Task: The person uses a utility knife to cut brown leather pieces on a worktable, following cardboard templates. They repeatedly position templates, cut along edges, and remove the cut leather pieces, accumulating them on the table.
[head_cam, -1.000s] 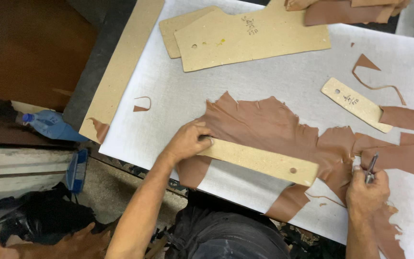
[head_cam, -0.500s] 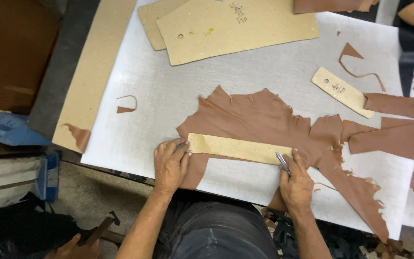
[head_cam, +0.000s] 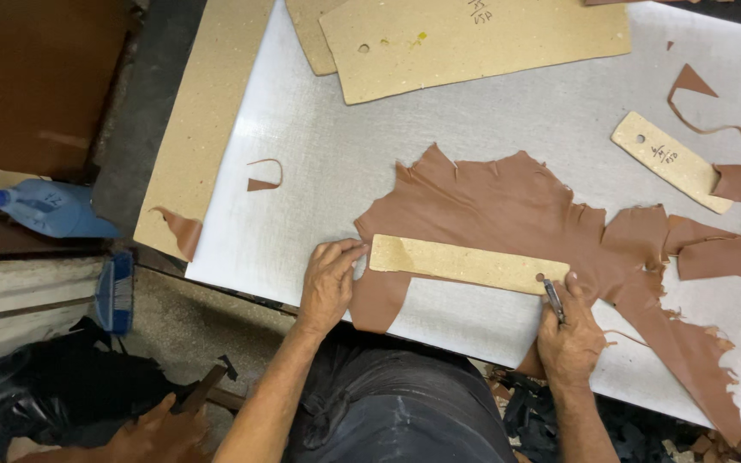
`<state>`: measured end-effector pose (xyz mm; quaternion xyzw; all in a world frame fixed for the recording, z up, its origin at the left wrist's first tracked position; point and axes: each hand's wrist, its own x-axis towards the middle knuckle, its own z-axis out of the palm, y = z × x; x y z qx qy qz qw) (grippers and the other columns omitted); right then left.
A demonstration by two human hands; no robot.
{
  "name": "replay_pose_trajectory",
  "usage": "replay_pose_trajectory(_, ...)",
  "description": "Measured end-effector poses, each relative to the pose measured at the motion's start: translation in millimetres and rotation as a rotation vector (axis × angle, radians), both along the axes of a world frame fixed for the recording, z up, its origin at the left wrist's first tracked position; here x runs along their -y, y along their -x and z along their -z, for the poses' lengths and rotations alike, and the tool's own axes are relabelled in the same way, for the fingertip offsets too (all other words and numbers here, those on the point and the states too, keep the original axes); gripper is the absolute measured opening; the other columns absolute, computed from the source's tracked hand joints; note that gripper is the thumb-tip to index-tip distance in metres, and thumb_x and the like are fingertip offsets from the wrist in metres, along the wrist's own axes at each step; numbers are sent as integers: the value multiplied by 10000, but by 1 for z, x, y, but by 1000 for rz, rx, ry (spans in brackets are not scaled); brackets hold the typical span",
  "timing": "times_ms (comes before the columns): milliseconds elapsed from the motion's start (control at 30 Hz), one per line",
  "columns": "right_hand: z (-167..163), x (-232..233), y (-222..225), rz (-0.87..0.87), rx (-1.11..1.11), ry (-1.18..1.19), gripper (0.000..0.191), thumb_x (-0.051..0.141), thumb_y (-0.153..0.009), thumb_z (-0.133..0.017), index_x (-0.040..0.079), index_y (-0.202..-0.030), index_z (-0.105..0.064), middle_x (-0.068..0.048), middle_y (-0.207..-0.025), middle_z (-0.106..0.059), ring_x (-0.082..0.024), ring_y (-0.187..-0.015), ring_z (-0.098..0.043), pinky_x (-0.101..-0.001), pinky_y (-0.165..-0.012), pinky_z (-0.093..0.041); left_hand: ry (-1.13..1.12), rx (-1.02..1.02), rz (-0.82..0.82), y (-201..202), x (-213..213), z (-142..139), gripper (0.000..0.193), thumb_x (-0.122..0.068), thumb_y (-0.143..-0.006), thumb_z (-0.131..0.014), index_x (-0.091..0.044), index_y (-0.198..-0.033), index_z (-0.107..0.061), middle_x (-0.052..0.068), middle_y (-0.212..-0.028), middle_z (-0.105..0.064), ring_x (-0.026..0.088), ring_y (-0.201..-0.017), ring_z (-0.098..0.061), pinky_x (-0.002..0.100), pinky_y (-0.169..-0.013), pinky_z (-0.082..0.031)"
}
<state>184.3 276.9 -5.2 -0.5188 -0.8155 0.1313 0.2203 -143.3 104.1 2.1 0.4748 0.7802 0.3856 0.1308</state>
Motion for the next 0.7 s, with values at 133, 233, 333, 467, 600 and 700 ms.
replay_pose_trajectory(133,1,-2,-1,-5,-21,32,272,79,-948,-703,15,-1211,-722,-187,-1385,-668,-349,-1119,-708,-396,-945,-568,-64,-105,35,-2,0,-6,261,-52,-830,-747,-41,-1090,-769,63,-1195,-693,273,-1094,-581,419,-998,-458)
replay_pose_trajectory(233,-2,-3,-3,-30,-37,21,272,70,-943,-696,23,-1210,-726,-181,-1359,-682,-342,-1123,-712,-386,-945,-568,-65,-97,37,-4,-2,-9,229,-40,-843,-744,-29,-1070,-765,60,-1211,-696,271,-1098,-584,406,-999,-469)
replay_pose_trajectory(333,-5,-7,-5,24,-57,75,316,88,-944,-710,33,-1255,-719,-173,-1298,-703,-315,-1102,-724,-371,-933,-569,-71,-97,35,-4,-5,-11,229,-39,-843,-745,-22,-1070,-769,57,-1203,-695,272,-1091,-583,408,-1003,-469)
replay_pose_trajectory(467,-2,-13,-8,119,-195,258,376,111,-931,-721,54,-1302,-696,-155,-1227,-732,-252,-1081,-741,-344,-939,-565,-72,-102,40,-5,-6,-11,239,-43,-840,-748,-29,-1078,-771,56,-1203,-700,267,-1086,-584,407,-1000,-469)
replay_pose_trajectory(600,2,-14,-12,92,-234,179,304,93,-925,-739,48,-1226,-731,-164,-1301,-718,-267,-1172,-719,-353,-998,-547,-50,-125,55,-9,-5,-10,249,-58,-835,-761,-38,-1083,-777,61,-1208,-702,281,-1089,-575,417,-1007,-464)
replay_pose_trajectory(700,2,-14,-14,97,-163,180,369,100,-930,-725,39,-1292,-696,-161,-1283,-711,-273,-1137,-717,-343,-966,-551,-43,-135,54,-11,-5,-9,246,-60,-840,-761,-41,-1084,-781,63,-1218,-701,288,-1103,-568,418,-1013,-460)
